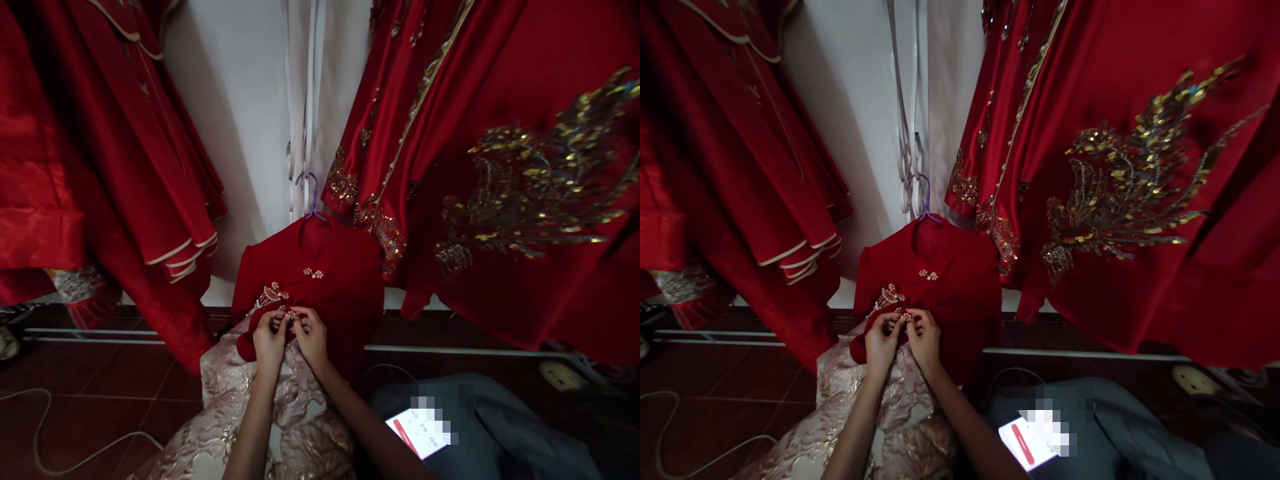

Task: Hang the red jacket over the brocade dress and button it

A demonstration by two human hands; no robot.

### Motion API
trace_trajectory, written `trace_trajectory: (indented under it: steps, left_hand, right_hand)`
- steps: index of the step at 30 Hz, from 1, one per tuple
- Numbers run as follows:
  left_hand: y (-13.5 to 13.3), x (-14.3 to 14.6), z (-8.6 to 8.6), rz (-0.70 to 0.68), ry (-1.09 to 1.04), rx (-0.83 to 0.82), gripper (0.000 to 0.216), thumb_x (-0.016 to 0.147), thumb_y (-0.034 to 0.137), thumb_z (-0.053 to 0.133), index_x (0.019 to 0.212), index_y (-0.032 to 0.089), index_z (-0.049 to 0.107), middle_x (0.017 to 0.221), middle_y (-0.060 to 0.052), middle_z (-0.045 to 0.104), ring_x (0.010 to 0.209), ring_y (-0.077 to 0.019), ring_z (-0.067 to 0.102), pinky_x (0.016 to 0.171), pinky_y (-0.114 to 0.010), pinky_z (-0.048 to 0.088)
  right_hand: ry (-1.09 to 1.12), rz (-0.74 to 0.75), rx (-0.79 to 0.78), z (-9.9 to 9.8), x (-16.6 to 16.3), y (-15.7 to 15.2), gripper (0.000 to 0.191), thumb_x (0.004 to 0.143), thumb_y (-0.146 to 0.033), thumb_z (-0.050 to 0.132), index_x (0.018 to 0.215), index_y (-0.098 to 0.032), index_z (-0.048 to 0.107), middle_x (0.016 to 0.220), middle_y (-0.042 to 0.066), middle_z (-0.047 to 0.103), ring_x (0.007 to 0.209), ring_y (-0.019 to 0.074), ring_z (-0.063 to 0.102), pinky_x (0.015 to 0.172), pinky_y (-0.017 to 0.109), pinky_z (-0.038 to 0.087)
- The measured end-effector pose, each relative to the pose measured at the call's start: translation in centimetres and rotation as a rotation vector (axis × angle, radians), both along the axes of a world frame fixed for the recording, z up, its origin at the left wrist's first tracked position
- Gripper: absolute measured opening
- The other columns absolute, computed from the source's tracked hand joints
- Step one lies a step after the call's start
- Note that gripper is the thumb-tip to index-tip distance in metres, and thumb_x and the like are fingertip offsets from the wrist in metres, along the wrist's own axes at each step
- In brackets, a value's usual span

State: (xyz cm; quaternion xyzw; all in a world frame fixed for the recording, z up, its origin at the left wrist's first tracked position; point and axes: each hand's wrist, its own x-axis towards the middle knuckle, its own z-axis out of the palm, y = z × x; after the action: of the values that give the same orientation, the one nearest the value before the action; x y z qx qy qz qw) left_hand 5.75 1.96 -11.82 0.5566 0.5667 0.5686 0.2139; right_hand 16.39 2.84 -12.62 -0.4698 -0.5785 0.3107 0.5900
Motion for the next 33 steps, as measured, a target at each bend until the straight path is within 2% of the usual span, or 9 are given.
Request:
trace_trajectory:
  steps: [15, 19, 21, 23, 25, 29, 33]
  left_hand:
    - [-0.3, 0.1, 0.6, 0.011, -0.098, -0.030, 0.027, 0.071, 0.041, 0.063, 0.083, 0.016, 0.063, 0.075, -0.004, 0.068, 0.062, -0.0145, 0.062, 0.062, -0.026, 0.050]
    - [-0.2, 0.0, 0.8, -0.068, -0.194, -0.059, 0.025, 0.068, 0.036, 0.065, 0.082, 0.015, 0.066, 0.076, -0.006, 0.069, 0.065, -0.0156, 0.063, 0.062, -0.026, 0.050]
    - [-0.1, 0.0, 1.3, -0.153, -0.218, -0.081, 0.019, 0.068, 0.031, 0.064, 0.078, 0.015, 0.067, 0.075, -0.005, 0.069, 0.067, -0.0159, 0.063, 0.064, -0.026, 0.050]
    - [0.3, 0.0, 1.8, -0.274, -0.244, -0.108, 0.015, 0.069, 0.028, 0.062, 0.072, 0.014, 0.067, 0.072, -0.005, 0.069, 0.068, -0.0157, 0.063, 0.067, -0.026, 0.050]
    - [1.1, -0.1, 2.1, -0.315, -0.336, -0.133, 0.017, 0.071, 0.029, 0.059, 0.068, 0.013, 0.065, 0.069, -0.005, 0.067, 0.065, -0.0148, 0.062, 0.066, -0.026, 0.050]
    - [3.1, -0.4, 2.2, -0.110, -0.592, -0.105, 0.022, 0.072, 0.032, 0.059, 0.081, 0.013, 0.063, 0.075, -0.005, 0.067, 0.063, -0.0125, 0.061, 0.064, -0.027, 0.050]
    - [4.1, -0.3, 2.0, -0.101, -0.630, -0.077, 0.029, 0.069, 0.034, 0.065, 0.089, 0.013, 0.064, 0.092, -0.008, 0.067, 0.074, -0.0136, 0.063, 0.071, -0.029, 0.051]
  right_hand:
    - [-0.009, 0.006, 0.040, 0.4, 0.1, -0.2, 0.021, 0.077, -0.019, 0.048, 0.094, -0.019, 0.061, 0.093, 0.006, 0.062, 0.062, 0.0109, 0.059, 0.050, 0.021, 0.051]
    - [-0.053, 0.023, 0.073, 0.5, 0.0, -0.4, 0.028, 0.071, -0.013, 0.051, 0.097, -0.020, 0.058, 0.094, 0.004, 0.057, 0.065, 0.0107, 0.057, 0.052, 0.021, 0.050]
    - [-0.085, 0.017, 0.090, 0.4, -0.2, -0.5, 0.030, 0.068, -0.012, 0.053, 0.096, -0.020, 0.056, 0.094, 0.004, 0.054, 0.064, 0.0105, 0.055, 0.051, 0.021, 0.049]
    - [-0.118, -0.024, 0.105, 0.2, -0.2, -0.4, 0.026, 0.066, -0.011, 0.052, 0.091, -0.020, 0.054, 0.089, 0.003, 0.052, 0.063, 0.0105, 0.052, 0.052, 0.021, 0.047]
    - [-0.132, -0.073, 0.114, 0.0, -0.2, -0.4, 0.022, 0.066, -0.009, 0.050, 0.086, -0.019, 0.052, 0.083, 0.002, 0.051, 0.062, 0.0109, 0.050, 0.052, 0.021, 0.044]
    - [-0.111, -0.109, 0.151, -0.1, 0.1, -0.6, 0.022, 0.065, -0.008, 0.048, 0.083, -0.019, 0.050, 0.078, 0.000, 0.050, 0.061, 0.0109, 0.047, 0.052, 0.021, 0.040]
    - [-0.111, -0.134, 0.179, 0.1, 0.3, -0.9, 0.021, 0.063, -0.007, 0.047, 0.080, -0.019, 0.049, 0.075, -0.001, 0.049, 0.058, 0.0103, 0.044, 0.054, 0.021, 0.039]
